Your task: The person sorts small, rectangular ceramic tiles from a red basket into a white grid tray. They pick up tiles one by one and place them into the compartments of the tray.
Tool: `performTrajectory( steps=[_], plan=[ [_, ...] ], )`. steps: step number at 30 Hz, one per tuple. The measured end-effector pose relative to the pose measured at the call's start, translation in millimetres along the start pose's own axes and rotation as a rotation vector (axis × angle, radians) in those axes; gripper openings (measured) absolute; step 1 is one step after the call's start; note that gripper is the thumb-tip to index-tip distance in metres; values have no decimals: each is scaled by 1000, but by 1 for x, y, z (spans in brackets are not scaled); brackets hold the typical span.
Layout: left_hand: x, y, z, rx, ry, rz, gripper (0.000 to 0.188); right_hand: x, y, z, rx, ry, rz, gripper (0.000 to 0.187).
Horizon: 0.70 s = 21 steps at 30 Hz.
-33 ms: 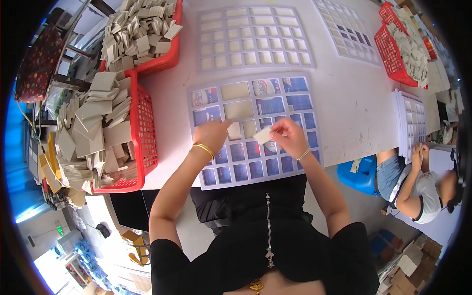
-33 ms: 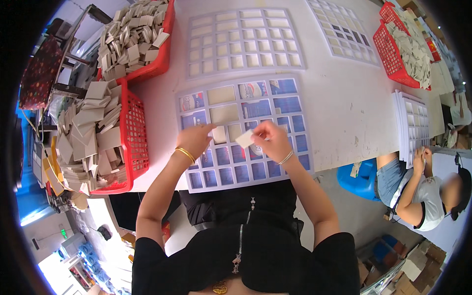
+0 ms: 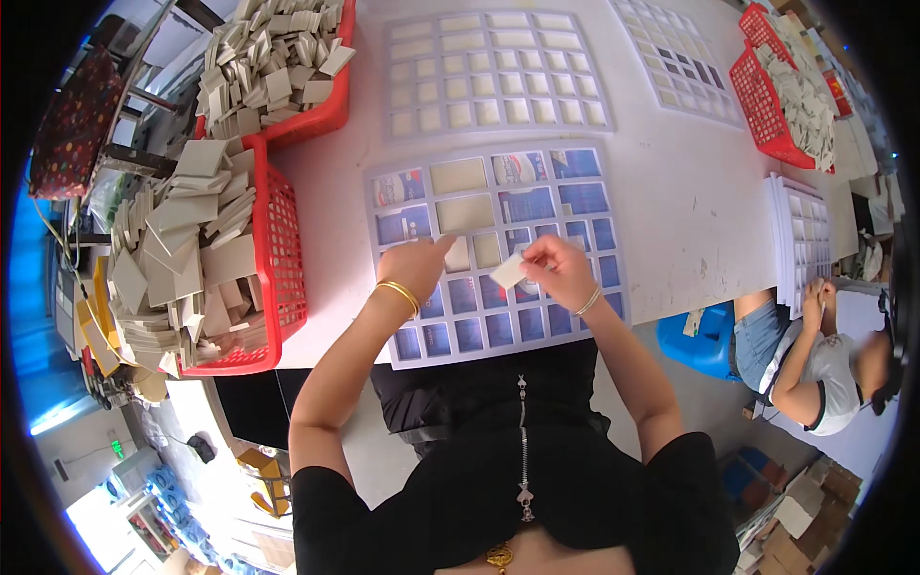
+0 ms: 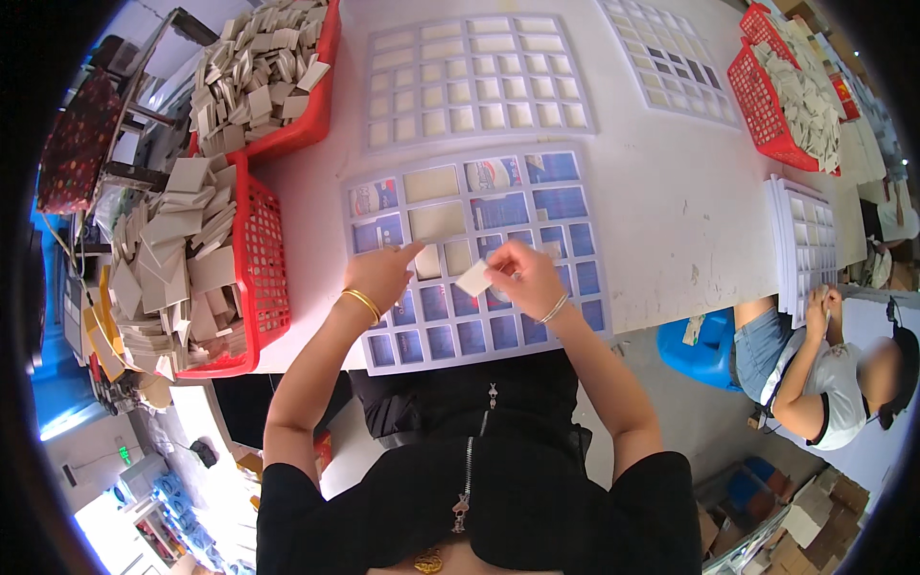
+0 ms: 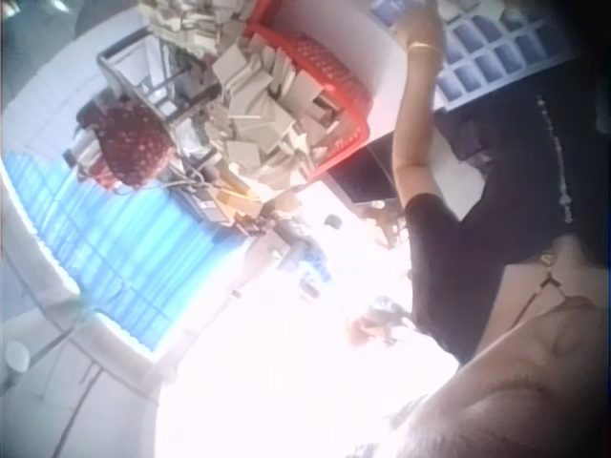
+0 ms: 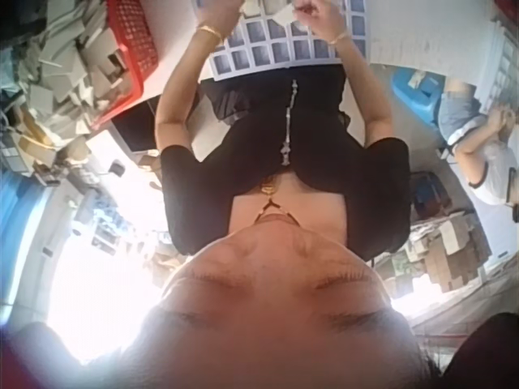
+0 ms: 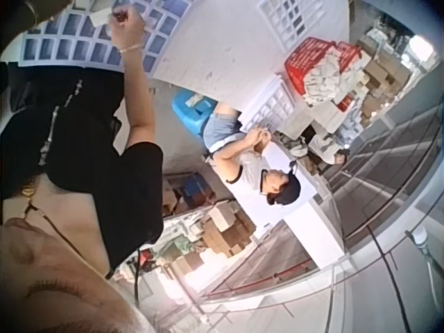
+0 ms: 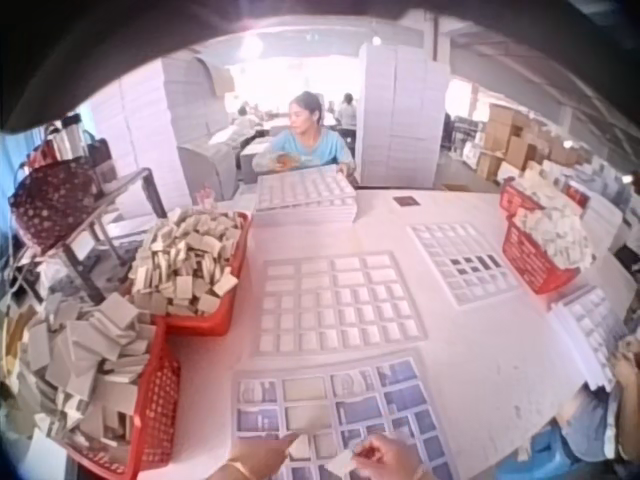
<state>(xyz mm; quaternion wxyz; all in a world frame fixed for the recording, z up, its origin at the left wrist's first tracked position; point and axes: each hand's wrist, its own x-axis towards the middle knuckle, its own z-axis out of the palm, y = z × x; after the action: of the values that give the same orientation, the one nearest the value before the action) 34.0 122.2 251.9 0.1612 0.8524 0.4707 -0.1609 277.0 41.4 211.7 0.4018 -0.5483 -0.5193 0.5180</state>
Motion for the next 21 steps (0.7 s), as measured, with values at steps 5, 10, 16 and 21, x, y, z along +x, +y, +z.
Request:
performTrajectory(
  steps=[5,10,16,21],
  plan=[
    [5,4,8,106,-217,35,43,2,-4,23,-215,-63,-67,11],
    [-5,5,6,41,-202,29,39,4,2,24,-305,-120,-84,10],
    [-10,1,26,-283,173,26,18,8,10,28,-482,-165,-149,9],
    [-22,0,29,-764,516,-69,14,8,8,37,-673,-201,-278,11]
  ],
)
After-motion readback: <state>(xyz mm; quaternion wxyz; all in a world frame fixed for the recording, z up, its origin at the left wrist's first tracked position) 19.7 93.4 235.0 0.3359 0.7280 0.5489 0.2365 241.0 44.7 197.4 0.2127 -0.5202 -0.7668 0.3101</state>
